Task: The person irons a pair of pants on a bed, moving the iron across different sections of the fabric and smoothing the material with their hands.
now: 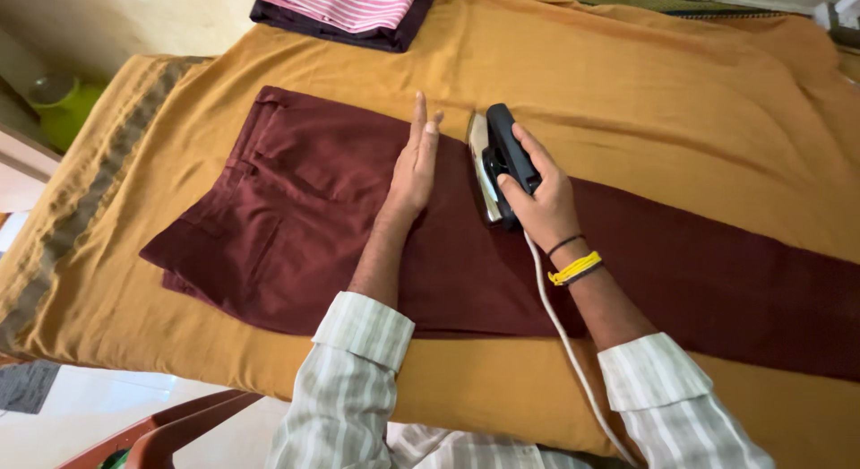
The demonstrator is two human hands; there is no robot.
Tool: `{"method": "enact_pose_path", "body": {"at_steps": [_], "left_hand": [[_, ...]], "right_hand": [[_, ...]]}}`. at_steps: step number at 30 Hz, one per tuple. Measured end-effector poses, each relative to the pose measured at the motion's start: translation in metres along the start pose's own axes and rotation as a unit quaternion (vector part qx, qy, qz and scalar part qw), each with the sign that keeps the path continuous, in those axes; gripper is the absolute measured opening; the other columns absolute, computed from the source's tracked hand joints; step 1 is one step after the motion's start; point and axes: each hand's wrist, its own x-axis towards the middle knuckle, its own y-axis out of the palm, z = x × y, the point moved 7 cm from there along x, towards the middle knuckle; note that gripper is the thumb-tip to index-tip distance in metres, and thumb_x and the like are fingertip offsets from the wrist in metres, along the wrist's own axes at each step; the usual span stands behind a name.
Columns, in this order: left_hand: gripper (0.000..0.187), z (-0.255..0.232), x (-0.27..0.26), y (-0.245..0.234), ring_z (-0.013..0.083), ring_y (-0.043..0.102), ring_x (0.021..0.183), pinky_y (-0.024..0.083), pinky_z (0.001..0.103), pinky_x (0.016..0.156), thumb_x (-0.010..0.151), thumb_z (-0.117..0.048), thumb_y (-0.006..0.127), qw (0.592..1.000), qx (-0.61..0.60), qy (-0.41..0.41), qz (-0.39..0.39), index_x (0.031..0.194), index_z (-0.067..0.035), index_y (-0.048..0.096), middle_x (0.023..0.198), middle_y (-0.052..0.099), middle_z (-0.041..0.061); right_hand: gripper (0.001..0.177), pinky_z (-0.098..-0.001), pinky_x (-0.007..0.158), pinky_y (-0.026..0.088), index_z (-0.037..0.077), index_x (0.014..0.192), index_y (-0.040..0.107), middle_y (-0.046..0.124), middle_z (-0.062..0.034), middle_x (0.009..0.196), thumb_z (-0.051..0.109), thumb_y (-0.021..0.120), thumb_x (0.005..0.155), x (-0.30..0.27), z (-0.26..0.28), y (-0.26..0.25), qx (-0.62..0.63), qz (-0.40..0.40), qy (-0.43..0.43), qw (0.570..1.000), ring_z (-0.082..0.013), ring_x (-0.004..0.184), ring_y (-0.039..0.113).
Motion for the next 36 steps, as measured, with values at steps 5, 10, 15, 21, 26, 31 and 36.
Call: {"method": "enact_pose_path", "body": {"at_steps": [5, 10, 15, 21, 26, 31, 36], "left_hand": [[0.068, -0.001, -0.005, 0.021, 0.03, 0.034, 0.154, 0.02, 0.045, 0.127, 0.109, -0.051, 0.026, 0.952, 0.288, 0.033, 0.1, 0.164, -0.013, 0.018, 0.157, 0.05, 0.016], [0.069, 0.013, 0.0, 0.019, 0.0287, 0.029, 0.153, 0.014, 0.046, 0.125, 0.108, -0.053, 0.021, 0.955, 0.265, 0.036, 0.129, 0.16, -0.009, 0.029, 0.16, 0.044, 0.012], [0.07, 0.019, 0.003, 0.022, 0.0297, 0.022, 0.154, 0.009, 0.045, 0.126, 0.105, -0.053, 0.017, 0.942, 0.294, 0.028, 0.159, 0.145, -0.011, 0.057, 0.158, 0.046, 0.009], [0.067, 0.011, -0.002, -0.026, 0.0311, 0.054, 0.141, 0.04, 0.042, 0.121, 0.111, -0.052, 0.027, 0.996, -0.07, 0.039, 0.043, 0.145, -0.002, 0.057, 0.149, 0.059, 0.016], [0.082, 0.012, -0.014, -0.083, 0.0294, 0.065, 0.125, 0.05, 0.039, 0.11, 0.107, -0.067, 0.031, 0.989, -0.082, 0.101, -0.072, 0.136, 0.006, 0.057, 0.13, 0.07, 0.022], [0.092, 0.019, -0.012, -0.088, 0.0283, 0.065, 0.123, 0.05, 0.04, 0.109, 0.101, -0.074, 0.029, 0.981, -0.165, 0.064, -0.074, 0.14, 0.006, 0.052, 0.128, 0.07, 0.023], [0.092, 0.026, -0.007, -0.084, 0.0285, 0.066, 0.122, 0.051, 0.04, 0.108, 0.1, -0.074, 0.028, 0.985, -0.16, 0.05, -0.042, 0.14, 0.005, 0.051, 0.126, 0.071, 0.023]], "right_hand": [[0.062, -0.0321, 0.113, 0.044, 0.001, 0.15, 0.05, 0.059, -0.0164, 0.15, 0.008, 0.069, 0.091, -0.052, 0.012, -0.023, 0.016, 0.085, 0.021, 0.996, -0.0222, 0.138, 0.058], [0.062, -0.0307, 0.102, 0.049, 0.003, 0.147, 0.052, 0.067, -0.0118, 0.132, 0.008, 0.071, 0.088, -0.125, 0.025, -0.064, 0.038, 0.21, 0.078, 0.974, -0.0173, 0.119, 0.064], [0.061, -0.0279, 0.095, 0.051, 0.004, 0.141, 0.047, 0.068, -0.007, 0.12, 0.009, 0.074, 0.086, -0.128, 0.015, -0.063, 0.097, 0.201, 0.114, 0.968, -0.0119, 0.111, 0.065], [0.049, -0.0272, 0.092, 0.054, 0.002, 0.132, 0.063, 0.071, -0.005, 0.117, 0.015, 0.079, 0.088, -0.08, 0.001, -0.043, 0.033, 0.163, 0.039, 0.985, -0.0121, 0.104, 0.065], [0.048, -0.0277, 0.098, 0.053, 0.001, 0.131, 0.065, 0.073, -0.007, 0.124, 0.014, 0.079, 0.087, -0.063, 0.004, -0.029, 0.056, 0.214, -0.004, 0.975, -0.0112, 0.111, 0.068], [0.048, -0.0271, 0.097, 0.054, 0.003, 0.133, 0.065, 0.074, -0.0055, 0.122, 0.015, 0.079, 0.089, -0.031, 0.006, 0.008, 0.115, 0.264, -0.009, 0.958, -0.01, 0.109, 0.068], [0.048, -0.0267, 0.093, 0.055, 0.005, 0.134, 0.067, 0.075, -0.0059, 0.114, 0.016, 0.08, 0.089, -0.029, 0.012, 0.029, 0.135, 0.297, 0.032, 0.945, -0.0096, 0.102, 0.066]]}}
